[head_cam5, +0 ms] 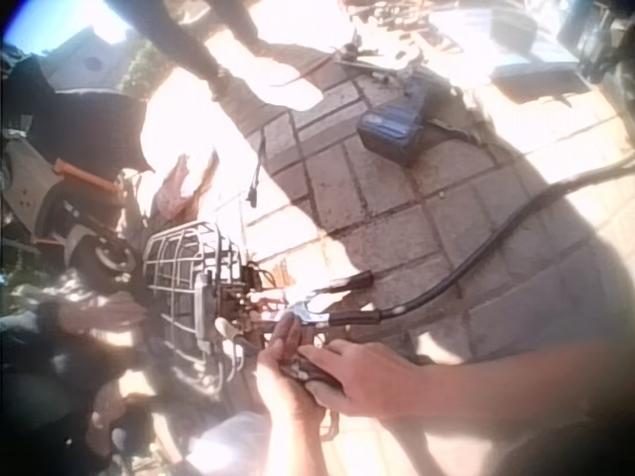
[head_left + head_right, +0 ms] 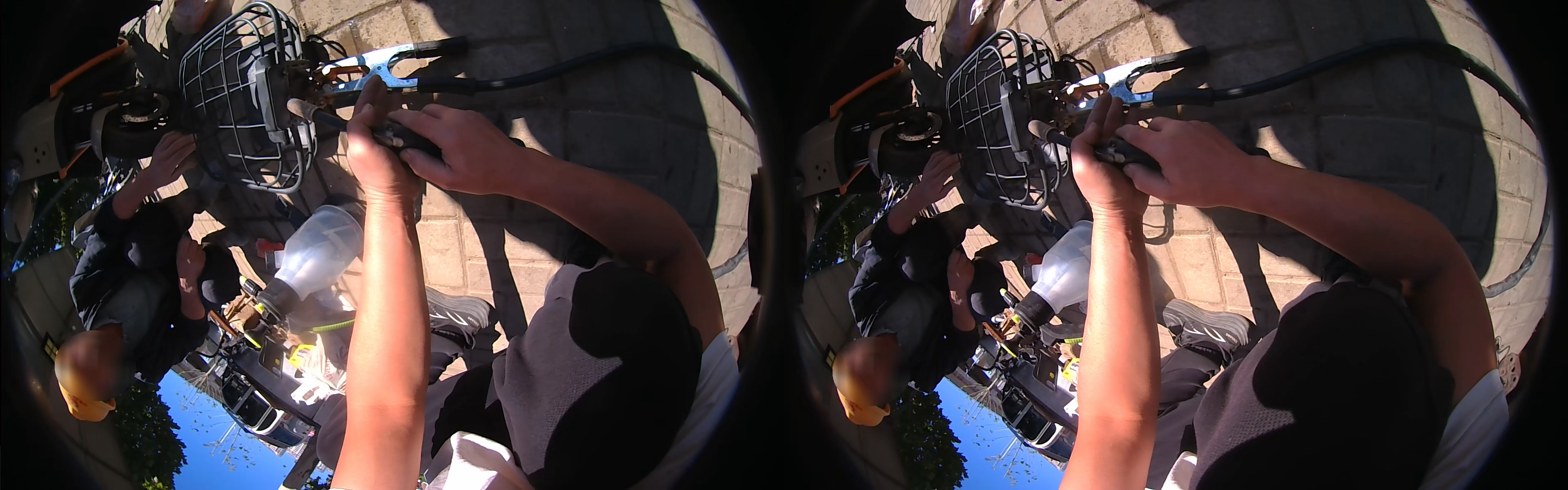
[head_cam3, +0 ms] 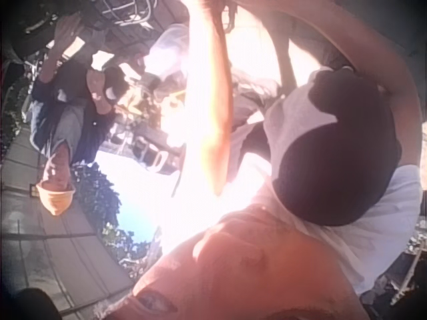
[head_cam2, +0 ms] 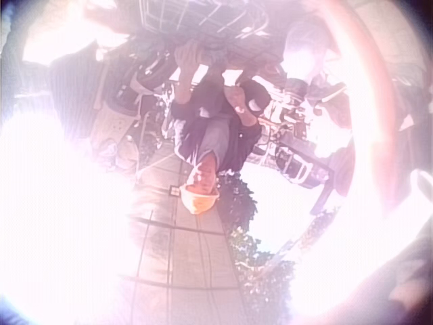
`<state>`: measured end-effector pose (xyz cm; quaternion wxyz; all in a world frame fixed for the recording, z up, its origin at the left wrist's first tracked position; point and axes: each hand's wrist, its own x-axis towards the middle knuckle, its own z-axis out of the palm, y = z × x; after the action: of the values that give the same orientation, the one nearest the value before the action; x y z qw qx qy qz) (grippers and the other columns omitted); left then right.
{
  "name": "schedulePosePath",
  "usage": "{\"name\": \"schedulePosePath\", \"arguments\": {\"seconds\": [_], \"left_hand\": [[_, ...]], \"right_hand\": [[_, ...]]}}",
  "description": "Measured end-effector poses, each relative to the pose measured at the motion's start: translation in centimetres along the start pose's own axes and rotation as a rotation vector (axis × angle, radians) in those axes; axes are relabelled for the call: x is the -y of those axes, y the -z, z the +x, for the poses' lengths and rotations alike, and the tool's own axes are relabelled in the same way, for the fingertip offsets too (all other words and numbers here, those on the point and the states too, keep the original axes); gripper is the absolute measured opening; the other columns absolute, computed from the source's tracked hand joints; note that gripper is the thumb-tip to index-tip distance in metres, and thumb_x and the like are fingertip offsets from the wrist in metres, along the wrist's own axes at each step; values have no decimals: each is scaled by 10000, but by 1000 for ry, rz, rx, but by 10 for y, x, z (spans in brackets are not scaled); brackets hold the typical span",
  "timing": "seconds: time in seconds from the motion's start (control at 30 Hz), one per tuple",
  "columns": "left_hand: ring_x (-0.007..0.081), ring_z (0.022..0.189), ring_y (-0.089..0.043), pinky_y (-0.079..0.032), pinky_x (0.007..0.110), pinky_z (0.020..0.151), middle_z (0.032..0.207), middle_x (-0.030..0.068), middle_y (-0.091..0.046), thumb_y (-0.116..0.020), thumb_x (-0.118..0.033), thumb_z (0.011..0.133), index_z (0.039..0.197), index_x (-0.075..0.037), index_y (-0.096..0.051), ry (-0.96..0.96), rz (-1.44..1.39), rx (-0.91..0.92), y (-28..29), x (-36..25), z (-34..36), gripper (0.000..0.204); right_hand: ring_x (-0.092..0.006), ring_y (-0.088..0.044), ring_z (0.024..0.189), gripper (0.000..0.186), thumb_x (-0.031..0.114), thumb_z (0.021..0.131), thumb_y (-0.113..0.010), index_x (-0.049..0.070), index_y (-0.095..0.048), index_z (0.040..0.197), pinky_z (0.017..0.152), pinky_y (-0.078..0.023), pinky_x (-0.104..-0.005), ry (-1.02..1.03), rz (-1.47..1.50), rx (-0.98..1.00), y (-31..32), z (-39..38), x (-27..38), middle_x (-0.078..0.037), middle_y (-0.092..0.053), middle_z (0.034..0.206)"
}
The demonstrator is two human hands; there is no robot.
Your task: The person welds a metal basket using a handheld welding torch, then sprays the basket with a liquid from a spray bottle. The person removes the basket from the scooter, places it on the ground, and later reattaches it to the scooter.
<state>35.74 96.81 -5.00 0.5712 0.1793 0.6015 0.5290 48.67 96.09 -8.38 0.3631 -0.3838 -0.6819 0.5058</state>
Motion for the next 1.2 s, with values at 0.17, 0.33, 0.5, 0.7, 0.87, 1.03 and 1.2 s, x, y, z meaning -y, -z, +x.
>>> {"name": "schedulePosePath", "arguments": {"seconds": [0.17, 0.33, 0.5, 0.7, 0.87, 1.03, 1.2], "left_hand": [[284, 1304, -445, -330, 408, 1108, 1431, 189, -459, -393, -253, 882, 1386, 19, -480, 5, -5, 13, 1, 0, 2, 580], [277, 1281, -464, -347, 403, 1093, 1415, 190, -472, -375, -235, 892, 1378, 17, -489, 0, -18, 1, 0, 0, 1, 559], [269, 1244, -488, -368, 395, 1071, 1392, 183, -491, -360, -227, 901, 1369, 21, -495, -4, -6, 2, 0, 0, 1, 546], [250, 1218, -498, -376, 374, 1057, 1374, 162, -507, -374, -283, 950, 1358, 16, -505, 15, -23, 7, -3, 1, 3, 523], [206, 1032, -572, -471, 347, 906, 1159, 109, -580, -404, -381, 1000, 1276, 2, -558, -24, 234, -39, -17, -1, 10, 497], [173, 904, -609, -518, 323, 769, 1006, 67, -606, -442, -451, 1001, 1173, -19, -590, 18, 257, -122, -32, -5, 13, 489], [216, 1022, -571, -456, 322, 886, 1161, 130, -594, -364, -510, 1015, 1295, 30, -524, 95, 356, -112, -36, -10, 15, 629]], "right_hand": [[-373, -642, 790, 407, 320, 859, -612, 70, -570, 1178, 693, -518, -466, 8, 0, -2, 0, 0, -1, -191, -626, 932], [-369, -640, 786, 418, 322, 858, -615, 66, -571, 1186, 695, -516, -463, 8, -11, 5, 1, 1, -1, -190, -626, 914], [-369, -640, 788, 432, 325, 860, -616, 64, -568, 1201, 698, -516, -463, 11, -16, 0, 0, 0, -2, -191, -625, 909], [-335, -662, 822, 444, 320, 864, -631, 37, -590, 1205, 701, -524, -425, 34, 92, -27, 3, 4, -6, -208, -648, 927], [-151, -646, 709, 446, 344, 901, -654, 7, -615, 1191, 560, -504, -308, -431, 589, 159, 24, 13, -14, -108, -643, 815], [-69, -563, 711, 272, 302, 955, -595, 65, -659, 1070, 513, -479, -274, -434, 861, 289, 38, 34, -27, 10, -613, 831], [-76, -561, 765, 268, 339, 951, -589, 98, -670, 1034, 549, -511, -278, -550, 807, 296, 44, 43, -26, 13, -613, 864]]}}
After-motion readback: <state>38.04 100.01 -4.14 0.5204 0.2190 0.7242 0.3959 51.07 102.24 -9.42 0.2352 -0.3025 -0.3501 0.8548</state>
